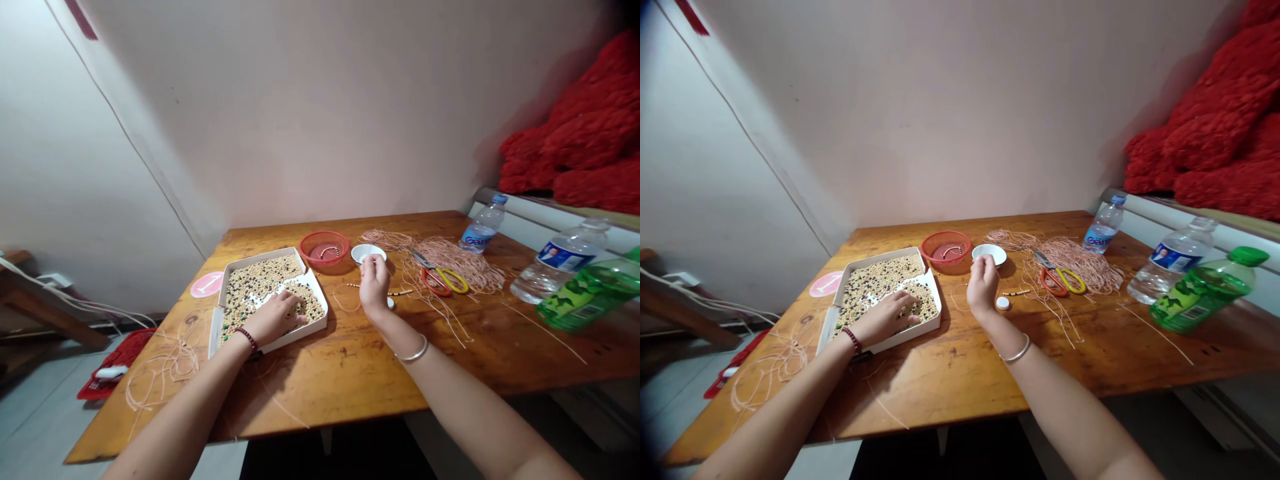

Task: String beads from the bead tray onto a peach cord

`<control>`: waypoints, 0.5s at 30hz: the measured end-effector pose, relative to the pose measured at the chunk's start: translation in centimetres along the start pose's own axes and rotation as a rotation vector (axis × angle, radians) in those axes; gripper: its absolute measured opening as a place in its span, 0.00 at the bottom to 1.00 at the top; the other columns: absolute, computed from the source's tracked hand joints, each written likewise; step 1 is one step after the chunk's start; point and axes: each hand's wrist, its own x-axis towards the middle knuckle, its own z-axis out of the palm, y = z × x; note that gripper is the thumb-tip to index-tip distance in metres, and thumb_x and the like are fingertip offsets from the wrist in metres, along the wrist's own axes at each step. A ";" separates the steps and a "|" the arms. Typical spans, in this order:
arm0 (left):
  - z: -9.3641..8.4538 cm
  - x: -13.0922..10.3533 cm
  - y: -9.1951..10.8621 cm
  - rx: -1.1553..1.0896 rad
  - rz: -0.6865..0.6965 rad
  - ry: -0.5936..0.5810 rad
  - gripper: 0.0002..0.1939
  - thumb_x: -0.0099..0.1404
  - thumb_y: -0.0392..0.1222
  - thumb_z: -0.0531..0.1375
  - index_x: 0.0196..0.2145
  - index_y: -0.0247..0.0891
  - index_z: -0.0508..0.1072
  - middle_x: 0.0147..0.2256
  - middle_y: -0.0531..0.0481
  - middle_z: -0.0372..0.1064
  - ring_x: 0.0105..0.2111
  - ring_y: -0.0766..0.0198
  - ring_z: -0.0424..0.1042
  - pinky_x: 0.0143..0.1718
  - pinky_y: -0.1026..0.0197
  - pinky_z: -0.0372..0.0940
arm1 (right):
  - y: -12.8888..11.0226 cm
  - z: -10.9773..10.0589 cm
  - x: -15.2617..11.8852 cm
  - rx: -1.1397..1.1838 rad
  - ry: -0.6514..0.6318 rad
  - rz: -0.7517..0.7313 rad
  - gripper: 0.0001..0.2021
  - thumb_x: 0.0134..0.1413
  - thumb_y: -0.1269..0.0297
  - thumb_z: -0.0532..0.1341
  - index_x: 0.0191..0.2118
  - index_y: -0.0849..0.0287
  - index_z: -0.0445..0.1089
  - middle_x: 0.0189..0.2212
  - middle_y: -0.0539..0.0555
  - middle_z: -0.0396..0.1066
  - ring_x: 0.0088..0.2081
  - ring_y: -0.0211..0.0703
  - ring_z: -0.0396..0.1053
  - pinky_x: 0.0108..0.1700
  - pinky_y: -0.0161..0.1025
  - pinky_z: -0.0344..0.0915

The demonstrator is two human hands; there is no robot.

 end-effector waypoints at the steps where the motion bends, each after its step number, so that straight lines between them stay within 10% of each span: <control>1: -0.1 0.1 0.1 -0.036 0.014 -0.015 0.21 0.63 0.54 0.56 0.49 0.40 0.69 0.46 0.43 0.66 0.43 0.56 0.68 0.46 0.57 0.62 | 0.0 0.4 -0.2 0.021 -0.069 0.034 0.13 0.59 0.54 0.48 0.29 0.57 0.58 0.20 0.47 0.57 0.22 0.35 0.55 0.26 0.33 0.54; 8: -0.5 0.4 0.4 -0.191 -0.062 -0.143 0.15 0.59 0.48 0.59 0.42 0.40 0.73 0.30 0.50 0.72 0.28 0.63 0.69 0.30 0.65 0.61 | 0.5 2.2 -2.7 0.109 -0.653 0.266 0.14 0.51 0.54 0.57 0.25 0.60 0.64 0.21 0.50 0.66 0.26 0.38 0.64 0.34 0.36 0.61; 15: -0.9 0.7 0.7 -0.253 -0.057 0.034 0.10 0.61 0.45 0.57 0.34 0.39 0.76 0.31 0.50 0.75 0.30 0.63 0.72 0.32 0.65 0.62 | 1.3 2.8 -3.6 0.198 -0.702 0.315 0.11 0.49 0.57 0.59 0.29 0.60 0.68 0.23 0.50 0.68 0.29 0.37 0.66 0.37 0.36 0.61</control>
